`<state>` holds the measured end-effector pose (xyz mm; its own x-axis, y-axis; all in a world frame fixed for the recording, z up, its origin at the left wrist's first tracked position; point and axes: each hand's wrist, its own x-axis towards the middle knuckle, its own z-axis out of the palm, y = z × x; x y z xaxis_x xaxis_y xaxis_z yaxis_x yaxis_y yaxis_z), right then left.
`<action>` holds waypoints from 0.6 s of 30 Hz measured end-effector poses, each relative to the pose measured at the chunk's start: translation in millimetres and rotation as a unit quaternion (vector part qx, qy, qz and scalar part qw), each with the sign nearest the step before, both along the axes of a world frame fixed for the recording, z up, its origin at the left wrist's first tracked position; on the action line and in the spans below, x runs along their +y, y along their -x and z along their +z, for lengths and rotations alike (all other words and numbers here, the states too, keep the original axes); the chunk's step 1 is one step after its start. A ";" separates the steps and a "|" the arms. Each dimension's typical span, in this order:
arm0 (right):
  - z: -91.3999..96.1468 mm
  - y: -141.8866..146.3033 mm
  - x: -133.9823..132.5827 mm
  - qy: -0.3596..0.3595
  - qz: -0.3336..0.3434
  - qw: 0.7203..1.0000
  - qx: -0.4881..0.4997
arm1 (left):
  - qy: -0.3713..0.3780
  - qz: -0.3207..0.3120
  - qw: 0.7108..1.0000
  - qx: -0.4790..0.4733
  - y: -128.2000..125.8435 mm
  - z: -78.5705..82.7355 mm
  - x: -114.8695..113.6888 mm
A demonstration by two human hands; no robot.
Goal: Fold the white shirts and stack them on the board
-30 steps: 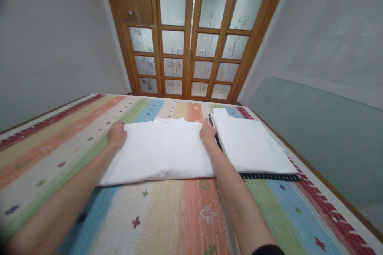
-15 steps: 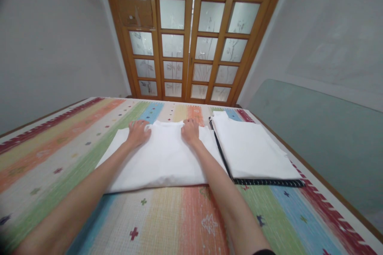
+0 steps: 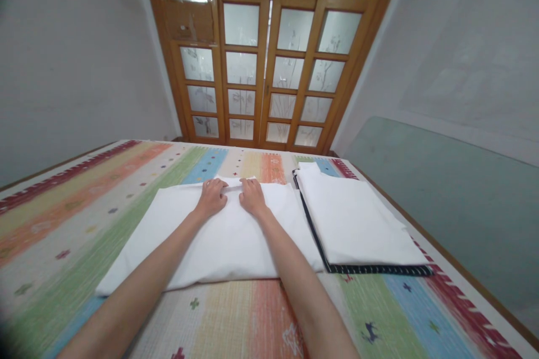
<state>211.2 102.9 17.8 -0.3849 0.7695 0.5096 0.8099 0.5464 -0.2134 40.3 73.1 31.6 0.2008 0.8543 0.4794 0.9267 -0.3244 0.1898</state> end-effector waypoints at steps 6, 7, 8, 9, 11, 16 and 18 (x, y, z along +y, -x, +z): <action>1.8 -0.1 -4.5 -0.052 0.004 0.998 0.028 | -0.027 -0.038 0.999 -0.014 1.9 -2.4 2.0; 2.5 0.0 -5.4 -0.056 0.003 0.998 0.026 | -0.030 -0.039 0.999 -0.018 1.6 -3.2 2.3; 3.1 0.1 -6.2 -0.058 0.000 0.998 0.024 | -0.033 -0.040 0.998 -0.021 1.3 -4.0 2.6; 3.6 0.2 -6.8 -0.058 -0.003 0.998 0.021 | -0.036 -0.040 0.998 -0.025 0.8 -4.7 2.7; 4.3 0.4 -7.6 -0.056 -0.007 0.998 0.013 | -0.044 -0.040 0.998 -0.030 -0.3 -5.0 2.3; 5.9 0.4 -10.0 -0.069 -0.034 0.997 0.015 | -0.104 0.008 0.994 -0.030 -1.8 -0.7 -1.6; 6.3 0.3 -11.1 -0.071 -0.074 0.995 0.014 | -0.105 0.032 0.994 -0.019 -0.9 0.4 -2.3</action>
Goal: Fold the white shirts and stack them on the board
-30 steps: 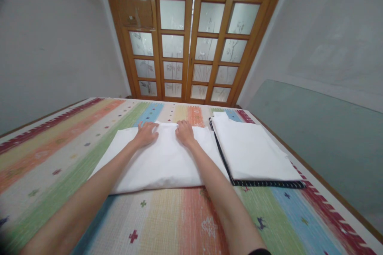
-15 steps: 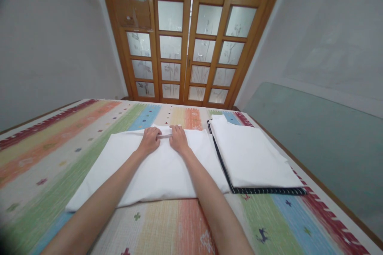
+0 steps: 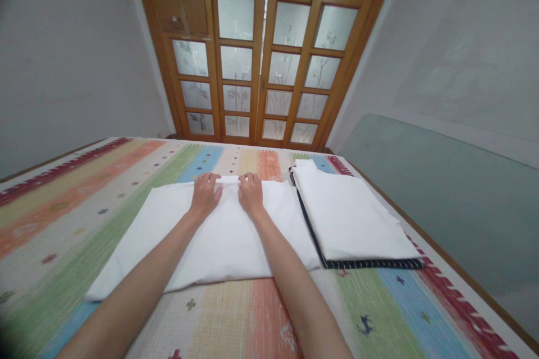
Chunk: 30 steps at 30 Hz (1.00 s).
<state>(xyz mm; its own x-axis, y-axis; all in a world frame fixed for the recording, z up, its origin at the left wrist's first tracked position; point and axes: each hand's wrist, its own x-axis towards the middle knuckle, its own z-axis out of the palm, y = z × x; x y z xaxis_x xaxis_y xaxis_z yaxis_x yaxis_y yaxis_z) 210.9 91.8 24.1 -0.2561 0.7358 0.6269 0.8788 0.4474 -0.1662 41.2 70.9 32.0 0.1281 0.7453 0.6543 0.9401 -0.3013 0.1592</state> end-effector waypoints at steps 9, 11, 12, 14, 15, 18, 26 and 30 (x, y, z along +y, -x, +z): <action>-1.5 -0.3 -4.9 0.077 -0.075 0.992 -0.063 | 0.073 -0.001 0.996 0.048 2.6 -8.2 3.5; -0.8 -4.9 -9.5 0.098 -0.075 0.990 -0.073 | 0.081 -0.005 0.995 0.052 2.4 -9.1 0.7; -0.3 -8.6 -12.3 0.107 -0.073 0.989 -0.077 | 0.085 -0.009 0.995 0.053 2.8 -9.2 -1.5; 0.8 -19.0 -18.4 0.127 -0.070 0.986 -0.086 | 0.095 -0.020 0.994 0.058 4.8 -8.8 -7.7; 1.5 -25.5 -21.6 0.137 -0.069 0.984 -0.090 | 0.101 -0.027 0.993 0.060 6.5 -8.4 -11.5; 3.0 -47.5 -31.4 0.164 -0.091 0.978 -0.094 | 0.120 -0.048 0.989 0.068 13.8 -7.6 -24.8; 5.7 -89.5 -52.0 0.219 -0.237 0.944 -0.071 | 0.214 -0.014 0.973 0.083 39.9 -5.0 -54.0; 9.2 -96.9 -52.0 0.189 -0.250 0.948 -0.063 | 0.242 0.128 0.959 0.067 66.6 5.0 -59.8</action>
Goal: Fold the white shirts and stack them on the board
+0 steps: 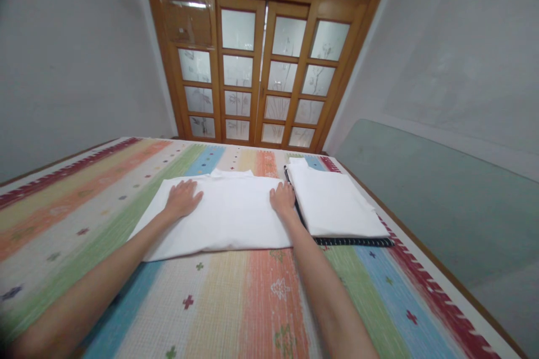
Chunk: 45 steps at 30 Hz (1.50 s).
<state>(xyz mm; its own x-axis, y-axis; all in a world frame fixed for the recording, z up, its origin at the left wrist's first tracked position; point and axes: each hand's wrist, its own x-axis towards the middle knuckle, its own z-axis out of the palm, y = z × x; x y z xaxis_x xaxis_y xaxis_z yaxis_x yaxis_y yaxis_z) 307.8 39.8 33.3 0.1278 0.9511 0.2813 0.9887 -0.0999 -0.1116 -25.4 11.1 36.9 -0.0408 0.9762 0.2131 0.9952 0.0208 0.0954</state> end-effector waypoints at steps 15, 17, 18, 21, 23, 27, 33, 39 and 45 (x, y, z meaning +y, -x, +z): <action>4.3 6.6 4.0 -0.015 -0.001 1.000 -0.008 | 0.023 0.167 0.982 -0.085 72.0 20.2 -5.7; 5.6 6.0 3.9 -0.009 0.008 1.000 -0.007 | 0.037 0.159 0.984 -0.078 75.9 21.9 -4.1; 6.3 6.1 3.4 -0.006 0.012 1.000 -0.007 | 0.042 0.154 0.984 -0.075 78.4 23.2 -3.6; 8.9 7.6 0.4 0.007 0.013 1.000 -0.007 | 0.063 0.149 0.984 -0.069 88.5 28.8 -4.5; 11.4 8.7 -1.5 0.015 0.017 1.000 -0.002 | 0.081 0.153 0.983 -0.067 96.8 33.3 -6.6; 18.0 5.9 2.2 0.029 0.031 0.999 0.034 | 0.106 0.150 0.980 -0.071 111.1 40.7 -12.4; 23.3 -4.6 21.2 0.035 0.008 0.991 0.126 | 0.082 0.147 0.982 -0.086 112.5 42.1 -12.5; 24.4 -4.4 22.6 0.027 0.002 0.991 0.128 | 0.054 0.186 0.977 -0.085 103.4 36.9 -7.3; 31.1 -3.7 15.3 0.016 -0.015 0.992 0.122 | 0.028 0.191 0.977 -0.086 93.1 34.3 -12.4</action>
<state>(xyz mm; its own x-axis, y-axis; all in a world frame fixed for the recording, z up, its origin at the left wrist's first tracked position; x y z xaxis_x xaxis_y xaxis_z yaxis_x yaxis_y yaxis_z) 311.5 55.0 64.4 0.2175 0.9536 0.2082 0.9288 -0.1367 -0.3444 -118.5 -1.3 71.3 -0.4349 0.8928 0.1175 0.8834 0.3976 0.2481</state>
